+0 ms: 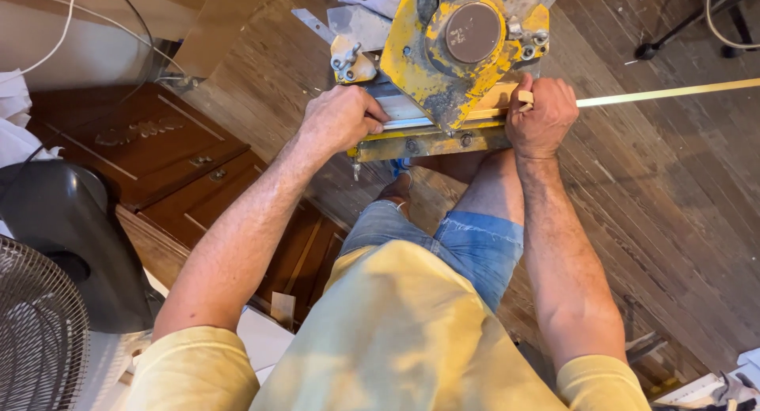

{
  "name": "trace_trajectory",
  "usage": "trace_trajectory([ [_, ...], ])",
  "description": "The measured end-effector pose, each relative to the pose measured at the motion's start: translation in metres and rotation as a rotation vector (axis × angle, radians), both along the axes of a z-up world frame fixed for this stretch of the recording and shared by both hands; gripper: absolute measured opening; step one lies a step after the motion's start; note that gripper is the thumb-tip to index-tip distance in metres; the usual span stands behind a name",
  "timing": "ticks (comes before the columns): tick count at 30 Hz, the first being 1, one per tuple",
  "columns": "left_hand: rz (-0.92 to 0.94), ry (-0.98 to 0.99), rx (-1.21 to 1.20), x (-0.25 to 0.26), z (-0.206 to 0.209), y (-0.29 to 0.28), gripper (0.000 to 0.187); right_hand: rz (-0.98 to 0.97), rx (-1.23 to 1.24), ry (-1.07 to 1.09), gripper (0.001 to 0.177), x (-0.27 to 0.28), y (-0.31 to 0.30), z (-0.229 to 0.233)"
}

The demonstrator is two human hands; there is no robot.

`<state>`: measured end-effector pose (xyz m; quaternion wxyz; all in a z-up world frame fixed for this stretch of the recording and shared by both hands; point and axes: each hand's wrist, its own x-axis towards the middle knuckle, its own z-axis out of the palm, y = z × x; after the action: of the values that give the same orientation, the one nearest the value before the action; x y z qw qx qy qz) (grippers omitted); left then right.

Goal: Measuring and marking wooden strips for precision trimming using a tape measure and pencil in a workshop.

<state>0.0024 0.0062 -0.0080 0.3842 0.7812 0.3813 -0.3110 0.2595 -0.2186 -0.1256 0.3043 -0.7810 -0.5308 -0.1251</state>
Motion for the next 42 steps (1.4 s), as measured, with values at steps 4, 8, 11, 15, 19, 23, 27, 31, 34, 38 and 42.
trace_trajectory([
  [4,0.004,-0.015,0.006,0.000,-0.002,-0.001,0.017,0.000,-0.007,0.015,0.043,-0.002,0.000,0.005],
  [8,0.010,-0.017,0.020,-0.001,-0.006,-0.002,0.016,-0.014,-0.031,-0.005,0.043,-0.002,0.000,0.006],
  [11,0.003,-0.015,0.031,-0.001,-0.012,-0.002,0.015,-0.027,-0.031,0.002,0.043,0.000,-0.001,0.004],
  [15,0.001,-0.032,0.024,-0.002,-0.006,-0.002,0.015,-0.043,-0.039,-0.007,0.042,0.000,-0.002,0.003],
  [19,-0.013,-0.033,0.023,-0.003,-0.012,-0.001,0.015,-0.042,-0.024,-0.006,0.042,0.000,-0.001,0.000],
  [23,-0.023,-0.025,0.014,0.000,0.006,-0.001,0.018,-0.046,-0.057,-0.024,0.043,-0.002,-0.001,-0.004],
  [27,-0.039,-0.022,0.016,0.001,0.013,-0.002,0.021,-0.070,-0.106,-0.037,0.043,-0.003,-0.004,-0.008],
  [31,-0.025,-0.014,0.008,0.001,0.011,-0.001,0.020,-0.072,-0.090,-0.047,0.044,-0.003,-0.002,-0.007],
  [34,-0.027,-0.007,0.007,0.001,0.011,-0.001,0.021,-0.077,-0.089,-0.061,0.046,-0.003,-0.003,-0.009],
  [38,-0.023,-0.012,0.013,0.001,0.009,-0.001,0.020,-0.071,-0.091,-0.056,0.043,-0.003,-0.002,-0.006],
  [42,-0.024,-0.020,0.026,0.000,0.007,-0.003,0.020,-0.078,-0.110,-0.059,0.044,-0.003,-0.002,-0.006],
])
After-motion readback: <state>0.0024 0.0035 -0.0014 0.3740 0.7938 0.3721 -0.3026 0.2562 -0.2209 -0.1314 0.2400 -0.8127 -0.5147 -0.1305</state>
